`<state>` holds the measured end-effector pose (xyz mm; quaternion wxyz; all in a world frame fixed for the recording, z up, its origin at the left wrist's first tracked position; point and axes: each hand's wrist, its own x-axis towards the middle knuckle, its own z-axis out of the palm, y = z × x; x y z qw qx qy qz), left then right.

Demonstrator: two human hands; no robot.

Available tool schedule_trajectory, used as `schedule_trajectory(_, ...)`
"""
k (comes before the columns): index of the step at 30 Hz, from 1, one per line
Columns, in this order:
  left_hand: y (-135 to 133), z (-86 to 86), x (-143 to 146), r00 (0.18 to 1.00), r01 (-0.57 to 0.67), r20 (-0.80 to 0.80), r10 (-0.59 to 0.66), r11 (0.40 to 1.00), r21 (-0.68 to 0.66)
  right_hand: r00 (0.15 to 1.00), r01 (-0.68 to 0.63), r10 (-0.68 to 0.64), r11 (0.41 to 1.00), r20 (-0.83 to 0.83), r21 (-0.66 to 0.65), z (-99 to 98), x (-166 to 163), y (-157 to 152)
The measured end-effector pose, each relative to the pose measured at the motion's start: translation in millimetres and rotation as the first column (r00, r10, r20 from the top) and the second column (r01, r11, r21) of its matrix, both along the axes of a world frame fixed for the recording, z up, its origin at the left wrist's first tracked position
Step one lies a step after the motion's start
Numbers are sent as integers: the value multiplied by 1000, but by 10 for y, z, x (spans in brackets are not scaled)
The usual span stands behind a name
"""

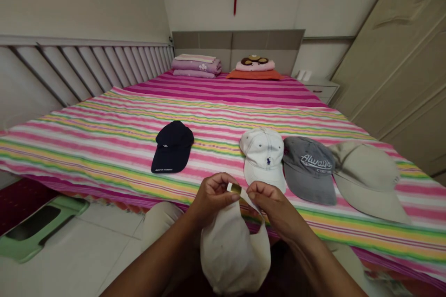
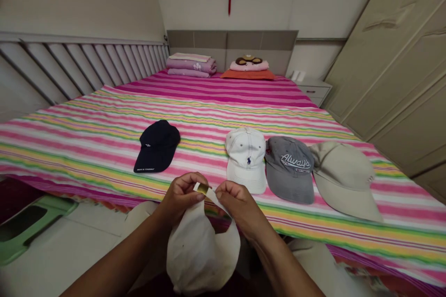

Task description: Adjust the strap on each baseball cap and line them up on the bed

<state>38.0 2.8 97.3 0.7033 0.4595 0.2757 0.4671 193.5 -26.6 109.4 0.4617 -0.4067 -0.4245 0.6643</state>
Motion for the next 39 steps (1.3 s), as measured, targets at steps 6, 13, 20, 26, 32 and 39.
schedule_trajectory(6, 7, -29, -31, 996, 35, -90, -26, 994, 102, 995, -14, 12, 999, -96, -30, -56, -24, 8)
schedule_trajectory(13, 34, -53, -87, 999, -29, -36, 33, 993, 110, 990, -139, 138, 990, -39, -36, -81, 53, -4)
schedule_trajectory(20, 31, -57, -67, 992, 53, -121, -38, 991, 124, 995, -82, 81, 996, -50, -19, -109, 12, 16)
schedule_trajectory(26, 44, -91, -90, 988, 63, -152, -41, 987, 145, 993, -105, 102, 993, -63, -54, -82, 3, 26)
schedule_trajectory(32, 57, -112, -120, 981, 103, -182, -67, 975, 196, 994, -109, 108, 992, -32, -60, -57, 20, 53)
schedule_trajectory(39, 63, -131, -104, 978, 77, -205, -39, 981, 178, 994, -107, 108, 993, 4, -55, -53, 19, 58)
